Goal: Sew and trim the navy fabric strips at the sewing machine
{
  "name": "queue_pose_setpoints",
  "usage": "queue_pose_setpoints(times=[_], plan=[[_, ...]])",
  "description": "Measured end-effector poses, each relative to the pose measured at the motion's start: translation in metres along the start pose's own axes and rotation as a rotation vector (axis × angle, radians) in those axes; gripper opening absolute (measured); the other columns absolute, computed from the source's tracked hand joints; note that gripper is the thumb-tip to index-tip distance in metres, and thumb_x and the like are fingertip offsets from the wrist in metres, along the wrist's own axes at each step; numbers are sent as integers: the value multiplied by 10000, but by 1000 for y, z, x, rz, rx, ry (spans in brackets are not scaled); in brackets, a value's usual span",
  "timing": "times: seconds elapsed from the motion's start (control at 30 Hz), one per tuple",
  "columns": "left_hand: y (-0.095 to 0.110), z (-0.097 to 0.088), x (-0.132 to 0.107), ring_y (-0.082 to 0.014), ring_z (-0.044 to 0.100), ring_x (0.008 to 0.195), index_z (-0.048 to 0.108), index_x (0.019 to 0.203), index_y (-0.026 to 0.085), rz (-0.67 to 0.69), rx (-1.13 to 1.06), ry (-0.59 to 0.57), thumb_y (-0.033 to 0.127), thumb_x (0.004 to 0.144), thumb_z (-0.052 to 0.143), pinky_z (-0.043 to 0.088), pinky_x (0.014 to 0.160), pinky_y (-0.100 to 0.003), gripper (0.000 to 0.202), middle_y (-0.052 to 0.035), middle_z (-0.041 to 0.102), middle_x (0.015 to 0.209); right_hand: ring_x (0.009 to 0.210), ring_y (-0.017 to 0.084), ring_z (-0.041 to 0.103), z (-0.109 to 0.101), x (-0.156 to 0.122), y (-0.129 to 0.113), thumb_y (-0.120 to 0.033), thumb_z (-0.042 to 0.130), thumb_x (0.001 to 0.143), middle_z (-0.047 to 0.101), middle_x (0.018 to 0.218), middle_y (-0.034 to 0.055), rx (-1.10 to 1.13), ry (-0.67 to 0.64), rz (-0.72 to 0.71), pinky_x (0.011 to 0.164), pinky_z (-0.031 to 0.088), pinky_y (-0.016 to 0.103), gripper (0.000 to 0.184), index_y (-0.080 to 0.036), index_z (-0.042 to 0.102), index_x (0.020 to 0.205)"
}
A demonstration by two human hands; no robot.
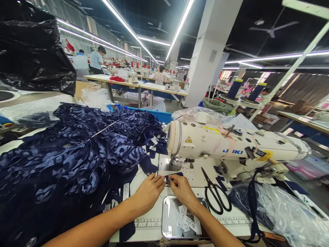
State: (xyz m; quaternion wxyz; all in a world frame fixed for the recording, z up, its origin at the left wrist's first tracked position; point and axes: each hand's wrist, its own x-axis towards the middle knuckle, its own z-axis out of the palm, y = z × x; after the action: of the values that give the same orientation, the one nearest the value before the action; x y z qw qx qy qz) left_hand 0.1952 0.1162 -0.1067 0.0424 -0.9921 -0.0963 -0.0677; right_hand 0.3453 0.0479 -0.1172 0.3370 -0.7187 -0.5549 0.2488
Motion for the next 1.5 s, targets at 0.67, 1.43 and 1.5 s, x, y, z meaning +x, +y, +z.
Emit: queue_pose_setpoints(times=[0.67,1.43,1.5], plan=[[-6,2,4,-193,548,729,579,728,152,-50,-91,234,4,738,441,453,681,-334,203,-49,597,770,727,215,577,-88,-36,26,-170,431,786,643,752,72,-527,259,158,612,329,277,181,-163,611,797],[-15,-31,0,-109,520,501,554,697,148,-495,-1554,266,265,619,577,396,550,-235,143,10,586,594,468,107,431,-24,-26,-25,-486,492,734,441,475,-56,558,177,-18,520,360,266,319,-173,504,676],[-16,-29,0,-114,524,522,582,726,140,-481,-1517,270,241,612,594,404,569,-242,153,-1,595,622,470,109,434,-22,-23,-25,-476,465,748,438,480,-56,516,200,-25,524,369,267,312,-175,496,673]])
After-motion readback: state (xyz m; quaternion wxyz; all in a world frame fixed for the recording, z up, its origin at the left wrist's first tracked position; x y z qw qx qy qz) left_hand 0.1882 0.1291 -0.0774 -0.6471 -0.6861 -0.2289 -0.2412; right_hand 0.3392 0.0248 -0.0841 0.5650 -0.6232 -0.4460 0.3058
